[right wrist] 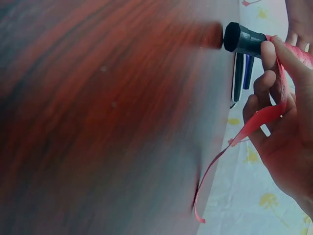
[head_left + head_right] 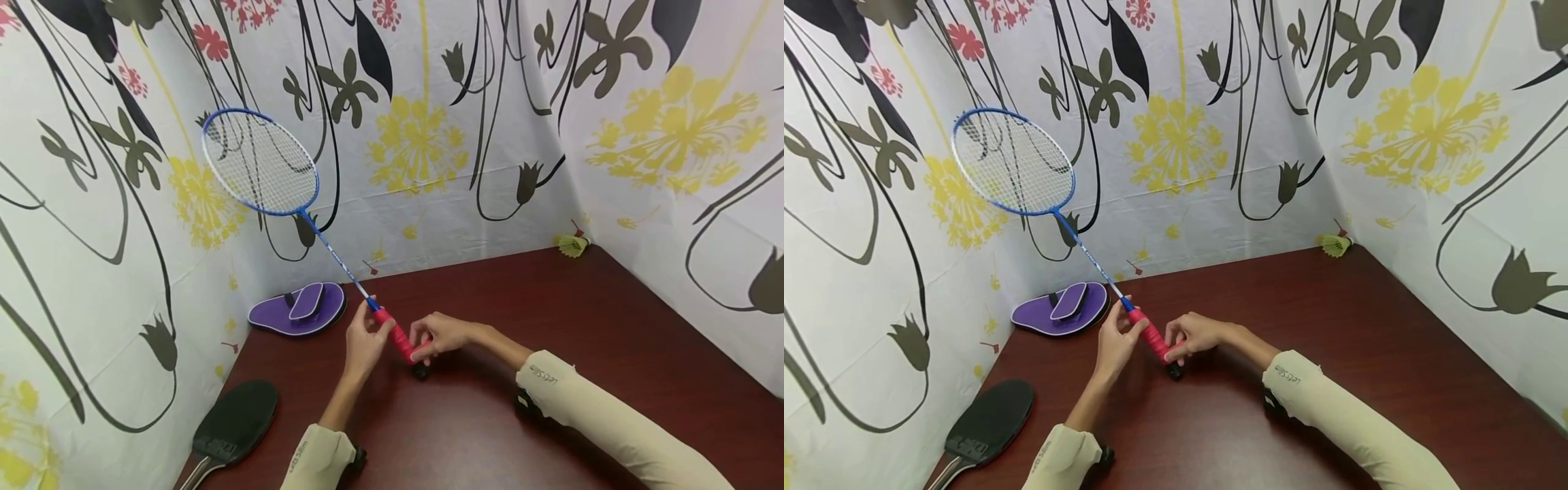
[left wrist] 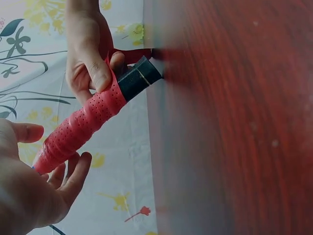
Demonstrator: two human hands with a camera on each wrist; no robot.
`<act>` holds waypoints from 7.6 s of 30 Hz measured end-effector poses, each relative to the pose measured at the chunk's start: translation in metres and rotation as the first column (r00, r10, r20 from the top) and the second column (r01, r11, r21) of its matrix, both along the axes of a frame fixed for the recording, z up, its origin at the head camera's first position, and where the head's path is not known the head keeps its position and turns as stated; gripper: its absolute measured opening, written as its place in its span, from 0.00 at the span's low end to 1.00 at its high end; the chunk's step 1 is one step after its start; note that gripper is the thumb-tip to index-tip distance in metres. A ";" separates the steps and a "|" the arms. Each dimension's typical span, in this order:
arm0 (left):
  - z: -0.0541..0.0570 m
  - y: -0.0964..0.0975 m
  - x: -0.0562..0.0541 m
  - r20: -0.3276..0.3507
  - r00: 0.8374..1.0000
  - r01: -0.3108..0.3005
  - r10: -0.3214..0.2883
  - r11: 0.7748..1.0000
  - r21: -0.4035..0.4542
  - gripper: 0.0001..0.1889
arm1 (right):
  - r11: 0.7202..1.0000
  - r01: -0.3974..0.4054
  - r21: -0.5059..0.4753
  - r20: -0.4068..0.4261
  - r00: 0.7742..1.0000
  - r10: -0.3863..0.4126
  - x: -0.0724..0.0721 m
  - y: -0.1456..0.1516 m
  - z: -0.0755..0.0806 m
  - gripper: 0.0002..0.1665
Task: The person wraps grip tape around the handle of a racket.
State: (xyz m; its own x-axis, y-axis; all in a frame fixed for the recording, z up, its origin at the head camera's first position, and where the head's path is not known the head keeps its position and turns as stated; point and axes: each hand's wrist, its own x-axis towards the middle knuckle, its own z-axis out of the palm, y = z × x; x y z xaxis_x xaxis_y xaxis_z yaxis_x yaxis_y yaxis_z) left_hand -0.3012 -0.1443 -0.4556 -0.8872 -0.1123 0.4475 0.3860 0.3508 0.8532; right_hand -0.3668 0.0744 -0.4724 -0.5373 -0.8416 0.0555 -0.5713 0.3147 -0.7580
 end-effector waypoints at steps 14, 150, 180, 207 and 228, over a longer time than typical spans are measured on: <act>-0.009 0.005 -0.005 -0.061 0.998 0.013 -0.006 0.993 0.119 0.30 | 1.000 0.013 -0.019 -0.040 0.999 -0.014 0.002 -0.013 -0.004 0.22; -0.009 -0.017 -0.001 -0.049 0.996 0.079 -0.077 0.995 0.054 0.34 | 0.995 -0.100 0.021 -0.002 0.995 0.100 0.016 -0.011 0.002 0.15; -0.009 -0.015 -0.004 0.014 0.997 0.076 -0.077 0.994 0.073 0.27 | 0.993 -0.114 0.028 -0.064 0.991 0.116 0.015 -0.018 0.003 0.24; -0.009 -0.029 -0.005 0.090 0.972 0.205 -0.218 0.970 0.130 0.31 | 0.991 -0.102 0.083 0.108 0.990 0.093 0.017 -0.012 -0.003 0.24; -0.014 -0.024 -0.006 -0.007 0.996 0.087 -0.087 0.994 0.070 0.35 | 0.982 -0.143 0.126 0.003 0.990 0.144 0.018 -0.021 0.001 0.17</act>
State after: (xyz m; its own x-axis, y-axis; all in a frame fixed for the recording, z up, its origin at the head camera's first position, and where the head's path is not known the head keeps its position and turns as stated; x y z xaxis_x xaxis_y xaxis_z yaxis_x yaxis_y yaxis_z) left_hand -0.3068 -0.1685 -0.4698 -0.8933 -0.0664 0.4446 0.4157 0.2548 0.8731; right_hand -0.3483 0.0535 -0.4714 -0.4101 -0.9105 -0.0529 -0.6218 0.3215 -0.7142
